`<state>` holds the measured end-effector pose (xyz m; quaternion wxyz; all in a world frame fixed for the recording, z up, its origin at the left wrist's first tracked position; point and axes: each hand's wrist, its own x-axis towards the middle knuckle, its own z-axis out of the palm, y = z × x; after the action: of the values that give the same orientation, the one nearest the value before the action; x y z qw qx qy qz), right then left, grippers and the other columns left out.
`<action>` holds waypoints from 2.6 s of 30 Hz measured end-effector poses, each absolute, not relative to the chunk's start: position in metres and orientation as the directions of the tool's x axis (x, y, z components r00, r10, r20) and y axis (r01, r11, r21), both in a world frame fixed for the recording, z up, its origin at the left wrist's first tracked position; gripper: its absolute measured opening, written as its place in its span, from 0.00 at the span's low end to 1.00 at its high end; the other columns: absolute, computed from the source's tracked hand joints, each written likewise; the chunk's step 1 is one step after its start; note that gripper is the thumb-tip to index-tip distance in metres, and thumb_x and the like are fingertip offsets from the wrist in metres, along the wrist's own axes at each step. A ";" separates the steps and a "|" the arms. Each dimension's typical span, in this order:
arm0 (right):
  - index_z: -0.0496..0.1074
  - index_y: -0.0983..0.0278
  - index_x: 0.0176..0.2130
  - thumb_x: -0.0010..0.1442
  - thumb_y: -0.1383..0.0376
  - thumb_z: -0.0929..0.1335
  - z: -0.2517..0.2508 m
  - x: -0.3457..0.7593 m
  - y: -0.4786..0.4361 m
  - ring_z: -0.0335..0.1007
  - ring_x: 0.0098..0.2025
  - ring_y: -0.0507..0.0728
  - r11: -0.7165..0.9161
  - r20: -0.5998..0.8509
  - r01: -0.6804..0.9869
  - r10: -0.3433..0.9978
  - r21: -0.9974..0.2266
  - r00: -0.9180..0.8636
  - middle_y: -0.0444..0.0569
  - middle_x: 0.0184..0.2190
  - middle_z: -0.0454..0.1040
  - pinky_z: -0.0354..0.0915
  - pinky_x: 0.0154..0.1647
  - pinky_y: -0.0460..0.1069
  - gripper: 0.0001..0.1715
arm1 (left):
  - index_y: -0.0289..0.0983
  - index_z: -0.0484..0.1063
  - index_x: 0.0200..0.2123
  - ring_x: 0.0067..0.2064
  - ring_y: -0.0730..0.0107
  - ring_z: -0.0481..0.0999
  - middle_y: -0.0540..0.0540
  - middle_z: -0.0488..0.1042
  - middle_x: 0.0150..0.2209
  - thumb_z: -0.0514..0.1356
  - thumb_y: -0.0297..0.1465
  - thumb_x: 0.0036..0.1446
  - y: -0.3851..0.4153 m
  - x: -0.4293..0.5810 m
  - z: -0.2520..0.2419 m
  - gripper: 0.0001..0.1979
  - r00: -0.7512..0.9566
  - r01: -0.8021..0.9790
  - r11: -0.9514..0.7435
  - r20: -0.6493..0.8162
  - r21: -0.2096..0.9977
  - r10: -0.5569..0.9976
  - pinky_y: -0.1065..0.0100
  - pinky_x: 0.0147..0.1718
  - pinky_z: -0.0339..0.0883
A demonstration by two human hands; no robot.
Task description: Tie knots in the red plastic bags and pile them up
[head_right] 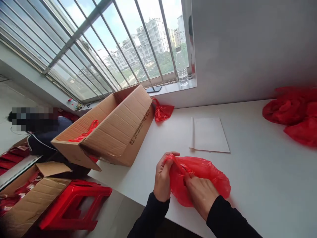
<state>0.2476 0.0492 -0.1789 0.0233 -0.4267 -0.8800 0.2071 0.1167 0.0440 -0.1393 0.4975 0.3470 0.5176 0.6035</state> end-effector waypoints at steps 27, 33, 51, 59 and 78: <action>0.57 0.58 0.34 0.70 0.67 0.56 -0.169 0.239 0.070 0.65 0.25 0.54 0.154 0.011 0.557 0.968 -0.816 -0.251 0.42 0.26 0.68 0.61 0.26 0.50 0.10 | 0.44 0.73 0.53 0.36 0.62 0.72 0.44 0.72 0.40 0.61 0.39 0.58 0.028 0.058 -0.139 0.19 -0.431 0.506 0.159 0.089 0.848 0.898 0.72 0.20 0.63; 0.64 0.60 0.40 0.71 0.65 0.55 -0.173 0.235 0.065 0.74 0.34 0.58 0.105 -0.139 0.582 0.923 -0.806 -0.358 0.47 0.35 0.74 0.66 0.35 0.54 0.12 | 0.41 0.75 0.44 0.43 0.61 0.73 0.44 0.76 0.45 0.57 0.42 0.63 0.026 0.052 -0.144 0.14 -0.253 -0.070 0.216 -0.227 0.974 0.940 0.69 0.34 0.69; 0.70 0.60 0.48 0.65 0.67 0.65 -0.165 0.236 0.068 0.77 0.25 0.62 0.286 -0.357 0.921 0.858 -0.265 -0.369 0.46 0.26 0.77 0.49 0.19 0.51 0.11 | 0.40 0.76 0.42 0.42 0.61 0.74 0.45 0.76 0.45 0.61 0.43 0.62 0.052 0.067 -0.152 0.14 -0.220 -0.160 0.221 -0.253 0.962 0.942 0.71 0.31 0.67; 0.70 0.64 0.32 0.69 0.68 0.62 -0.159 0.237 0.070 0.75 0.25 0.59 0.222 -0.418 0.956 0.863 -0.191 -0.284 0.47 0.23 0.75 0.49 0.21 0.49 0.13 | 0.41 0.76 0.45 0.47 0.62 0.73 0.46 0.76 0.48 0.59 0.43 0.64 0.050 0.072 -0.157 0.14 -0.168 -0.137 0.210 -0.231 0.968 0.958 0.72 0.36 0.68; 0.70 0.64 0.31 0.71 0.66 0.60 -0.163 0.233 0.094 0.75 0.26 0.60 0.177 -0.385 0.961 0.889 -0.211 -0.248 0.49 0.25 0.76 0.50 0.22 0.49 0.18 | 0.42 0.77 0.44 0.48 0.63 0.74 0.47 0.76 0.48 0.60 0.41 0.64 0.055 0.069 -0.152 0.12 -0.171 -0.150 0.143 -0.168 0.978 0.971 0.73 0.34 0.69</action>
<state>0.2325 0.0935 -0.1627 -0.0870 -0.6070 -0.7621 0.2076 0.0694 0.0549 -0.1516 0.5229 0.3758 0.5459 0.5361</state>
